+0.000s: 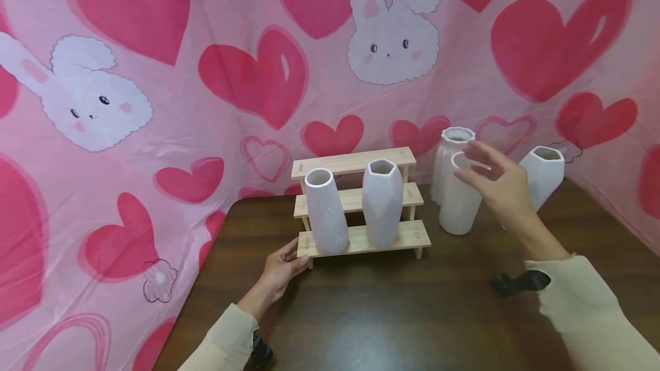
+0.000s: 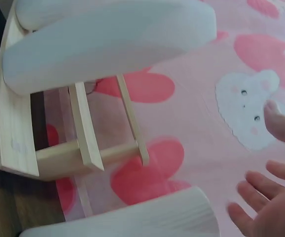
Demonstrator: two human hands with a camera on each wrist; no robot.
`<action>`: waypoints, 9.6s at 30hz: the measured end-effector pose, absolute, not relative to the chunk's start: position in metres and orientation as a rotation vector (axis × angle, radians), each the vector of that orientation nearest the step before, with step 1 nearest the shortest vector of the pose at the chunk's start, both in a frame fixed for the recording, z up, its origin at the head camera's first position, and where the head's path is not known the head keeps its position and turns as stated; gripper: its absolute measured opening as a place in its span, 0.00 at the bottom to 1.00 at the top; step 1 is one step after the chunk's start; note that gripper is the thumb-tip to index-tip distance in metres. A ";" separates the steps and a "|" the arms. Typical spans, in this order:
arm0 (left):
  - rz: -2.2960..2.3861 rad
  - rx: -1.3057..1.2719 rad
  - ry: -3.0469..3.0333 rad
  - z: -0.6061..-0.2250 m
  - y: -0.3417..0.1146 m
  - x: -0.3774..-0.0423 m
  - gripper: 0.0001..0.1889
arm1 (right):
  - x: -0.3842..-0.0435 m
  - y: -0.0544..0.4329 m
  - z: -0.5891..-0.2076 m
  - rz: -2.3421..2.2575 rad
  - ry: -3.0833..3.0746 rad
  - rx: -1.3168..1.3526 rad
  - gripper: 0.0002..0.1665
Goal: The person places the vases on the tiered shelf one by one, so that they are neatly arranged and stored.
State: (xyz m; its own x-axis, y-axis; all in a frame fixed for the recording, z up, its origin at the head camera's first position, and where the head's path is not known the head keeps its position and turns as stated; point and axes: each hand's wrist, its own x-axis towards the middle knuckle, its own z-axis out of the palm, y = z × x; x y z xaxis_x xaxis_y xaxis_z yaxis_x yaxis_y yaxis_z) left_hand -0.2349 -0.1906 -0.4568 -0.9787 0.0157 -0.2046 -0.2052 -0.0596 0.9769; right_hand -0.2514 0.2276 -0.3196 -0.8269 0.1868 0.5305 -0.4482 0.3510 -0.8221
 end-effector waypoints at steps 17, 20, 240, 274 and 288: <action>2.156 -0.207 2.040 -0.455 -0.191 -0.235 0.32 | -0.265 0.265 -0.328 1.398 -2.391 -0.041 0.52; 2.151 -0.209 2.044 -0.456 -0.191 -0.235 0.32 | -0.269 0.268 -0.333 1.379 -2.449 -0.037 0.54; 2.207 -0.185 2.012 -0.460 -0.192 -0.241 0.31 | -0.294 0.389 -0.333 1.298 -2.607 -0.163 0.30; 2.188 -0.204 2.005 -0.458 -0.192 -0.239 0.32 | -0.287 0.386 -0.345 1.400 -2.443 -0.098 0.19; 2.195 -0.211 2.015 -0.458 -0.191 -0.241 0.32 | -0.274 0.362 -0.317 1.384 -2.403 -0.176 0.16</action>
